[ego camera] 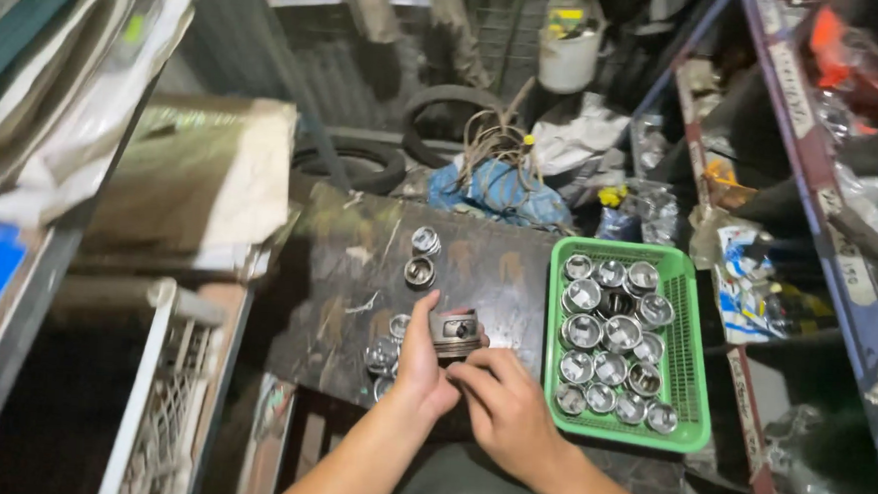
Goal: Cleaning and inspecting motorcycle engine pistons on a workbench.
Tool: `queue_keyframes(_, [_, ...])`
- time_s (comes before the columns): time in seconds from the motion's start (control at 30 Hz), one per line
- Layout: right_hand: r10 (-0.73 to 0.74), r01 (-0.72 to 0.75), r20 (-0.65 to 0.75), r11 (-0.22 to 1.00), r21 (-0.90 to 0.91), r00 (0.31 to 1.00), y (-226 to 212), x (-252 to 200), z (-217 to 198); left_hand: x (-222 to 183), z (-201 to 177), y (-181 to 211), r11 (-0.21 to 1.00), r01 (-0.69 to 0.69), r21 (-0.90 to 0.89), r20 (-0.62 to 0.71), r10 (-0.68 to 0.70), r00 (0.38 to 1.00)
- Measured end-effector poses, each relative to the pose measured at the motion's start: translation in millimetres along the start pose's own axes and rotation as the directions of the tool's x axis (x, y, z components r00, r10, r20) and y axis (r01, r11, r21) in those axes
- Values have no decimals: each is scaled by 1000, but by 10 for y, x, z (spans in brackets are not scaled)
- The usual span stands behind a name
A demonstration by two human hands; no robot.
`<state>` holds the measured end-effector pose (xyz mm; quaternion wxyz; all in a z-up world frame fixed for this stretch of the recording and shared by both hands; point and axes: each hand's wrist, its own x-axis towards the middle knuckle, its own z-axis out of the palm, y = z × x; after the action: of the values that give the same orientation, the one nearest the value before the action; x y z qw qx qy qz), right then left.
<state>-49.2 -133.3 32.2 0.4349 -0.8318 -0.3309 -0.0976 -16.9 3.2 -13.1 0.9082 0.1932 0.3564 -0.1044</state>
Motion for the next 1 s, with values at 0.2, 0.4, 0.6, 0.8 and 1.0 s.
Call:
queue_keyframes(0.2, [62,-74,-156,995,-72,986,-109,449,-148,103,54,164,986,118,120,90,-129,988])
queue_keyframes(0.4, [195,-256,-320,953,-160,927,-176,500,81,290,115,224,947,307,98,114,-318,941])
queue_keyframes(0.6, [308,-430,-439,878,-209,844,-291,301,202,352,140,247,876,387,289,134,-437,889])
queue_keyframes(0.8, [387,-526,-473,826,-205,792,-459,395,105,340,166,153,850,478,221,108,-508,855])
queue_keyframes(1.0, [365,-491,-448,847,-204,816,-341,298,-56,316,183,77,830,430,355,192,-515,836])
